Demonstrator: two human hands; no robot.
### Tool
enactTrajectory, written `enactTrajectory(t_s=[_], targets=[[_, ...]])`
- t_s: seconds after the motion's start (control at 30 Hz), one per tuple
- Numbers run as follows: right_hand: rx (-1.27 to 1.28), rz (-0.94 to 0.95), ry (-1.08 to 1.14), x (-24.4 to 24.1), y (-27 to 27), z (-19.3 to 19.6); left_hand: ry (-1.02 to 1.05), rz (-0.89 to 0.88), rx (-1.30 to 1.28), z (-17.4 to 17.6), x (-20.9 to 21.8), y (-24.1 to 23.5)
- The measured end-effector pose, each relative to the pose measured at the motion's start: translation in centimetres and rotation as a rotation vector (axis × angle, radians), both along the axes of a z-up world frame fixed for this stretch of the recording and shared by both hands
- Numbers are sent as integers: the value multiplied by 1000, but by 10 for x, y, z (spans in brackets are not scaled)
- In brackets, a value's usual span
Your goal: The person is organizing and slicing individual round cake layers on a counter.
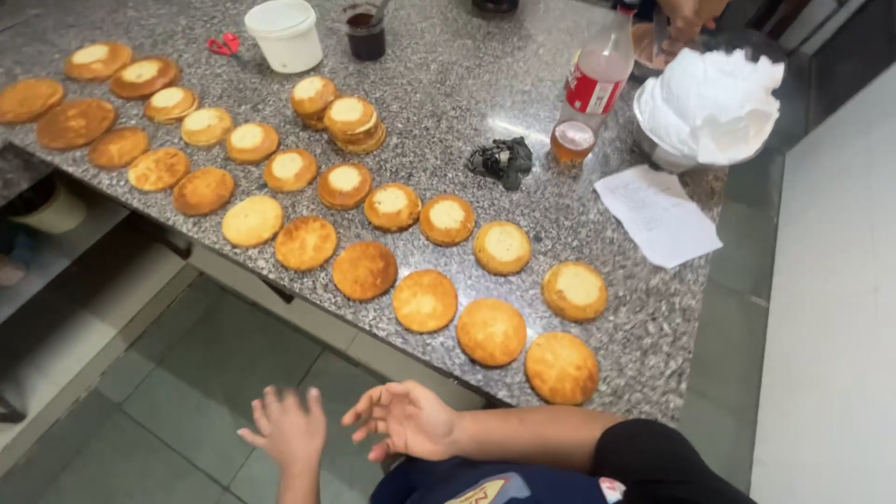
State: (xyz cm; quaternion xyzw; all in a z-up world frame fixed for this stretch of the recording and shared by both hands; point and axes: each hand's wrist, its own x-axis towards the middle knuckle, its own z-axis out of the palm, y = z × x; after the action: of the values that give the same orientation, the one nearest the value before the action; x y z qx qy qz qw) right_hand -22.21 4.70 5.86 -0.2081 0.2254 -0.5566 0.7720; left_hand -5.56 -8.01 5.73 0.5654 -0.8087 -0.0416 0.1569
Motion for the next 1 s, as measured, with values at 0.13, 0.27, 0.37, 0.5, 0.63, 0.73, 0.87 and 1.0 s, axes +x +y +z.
enactTrajectory(t_s=[0.13,0.27,0.37,0.5,0.63,0.73,0.87,1.0], targets=[[70,-189,-68,6,-55,-57,707,-416,-54,23,-22,-4],[93,12,-232,27,-86,-34,739,-752,-57,29,-30,-13],[86,-236,84,34,-81,-35,499,-586,-191,-31,10,-73],[-119,-88,244,28,-71,-2,-166,-149,164,-142,68,-126],[-497,-130,1013,19,-65,0,-133,-106,643,-204,87,-96],[-494,-22,1121,12,-63,23,35,-174,776,-254,73,-60],[-223,116,1067,6,-66,36,197,-195,964,-250,48,-23],[-259,130,1277,3,-67,2,175,-240,977,-241,42,-17]])
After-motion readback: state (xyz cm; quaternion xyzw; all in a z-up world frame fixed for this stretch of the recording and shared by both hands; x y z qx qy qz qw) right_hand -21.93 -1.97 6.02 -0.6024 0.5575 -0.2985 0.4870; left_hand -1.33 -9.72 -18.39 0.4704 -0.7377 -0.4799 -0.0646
